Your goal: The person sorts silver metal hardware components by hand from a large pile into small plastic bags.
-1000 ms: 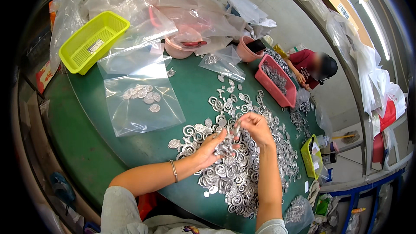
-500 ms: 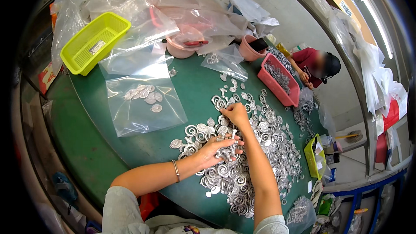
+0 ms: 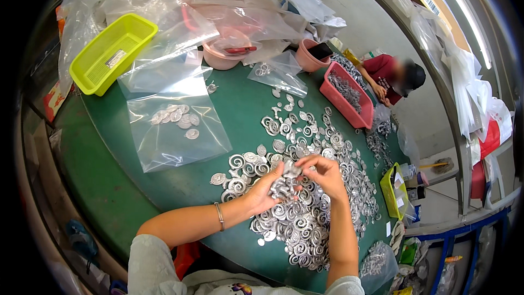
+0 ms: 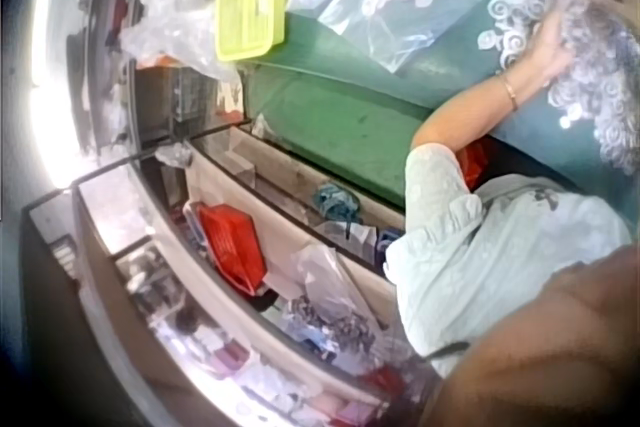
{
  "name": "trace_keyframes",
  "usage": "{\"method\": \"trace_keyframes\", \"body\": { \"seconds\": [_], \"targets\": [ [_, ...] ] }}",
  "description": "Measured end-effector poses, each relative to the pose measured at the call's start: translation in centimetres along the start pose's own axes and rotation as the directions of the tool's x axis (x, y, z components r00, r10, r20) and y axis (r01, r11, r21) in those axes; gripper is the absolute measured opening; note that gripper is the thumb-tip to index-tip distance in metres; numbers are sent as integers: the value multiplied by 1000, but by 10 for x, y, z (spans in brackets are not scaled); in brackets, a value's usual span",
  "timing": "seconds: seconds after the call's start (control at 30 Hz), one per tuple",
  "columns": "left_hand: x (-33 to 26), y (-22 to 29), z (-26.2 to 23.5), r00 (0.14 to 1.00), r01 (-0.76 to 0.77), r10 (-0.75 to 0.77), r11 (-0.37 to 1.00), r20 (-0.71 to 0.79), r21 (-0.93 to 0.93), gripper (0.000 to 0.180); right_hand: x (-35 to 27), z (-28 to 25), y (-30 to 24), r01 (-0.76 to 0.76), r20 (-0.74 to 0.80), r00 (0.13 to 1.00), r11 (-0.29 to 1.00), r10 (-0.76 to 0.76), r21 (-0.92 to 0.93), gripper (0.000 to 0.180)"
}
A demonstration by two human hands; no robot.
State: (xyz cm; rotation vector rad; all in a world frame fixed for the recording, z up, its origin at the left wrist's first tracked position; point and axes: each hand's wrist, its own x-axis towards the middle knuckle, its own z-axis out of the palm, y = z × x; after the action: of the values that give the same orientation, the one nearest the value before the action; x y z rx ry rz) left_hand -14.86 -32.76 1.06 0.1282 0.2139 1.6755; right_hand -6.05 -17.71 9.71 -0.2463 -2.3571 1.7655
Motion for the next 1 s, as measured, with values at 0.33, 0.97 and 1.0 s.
{"method": "trace_keyframes", "body": {
  "seconds": [0.33, 0.97, 1.0],
  "targets": [
    [-12, -13, 4, 949, 251, -298, 914, 107, 318, 33, 5, 12, 39, 18, -34, 997, 605, -74, -796, 37],
    [-22, -13, 18, 964, 264, -260, 912, -56, 315, 35, -86, 69, -13, -84, -520, 854, 981, -21, -177, 34],
    [-24, -12, 23, 960, 279, -264, 904, -91, 324, 35, -91, 72, -20, -70, -462, 873, 896, -158, -438, 34]
  ]
}}
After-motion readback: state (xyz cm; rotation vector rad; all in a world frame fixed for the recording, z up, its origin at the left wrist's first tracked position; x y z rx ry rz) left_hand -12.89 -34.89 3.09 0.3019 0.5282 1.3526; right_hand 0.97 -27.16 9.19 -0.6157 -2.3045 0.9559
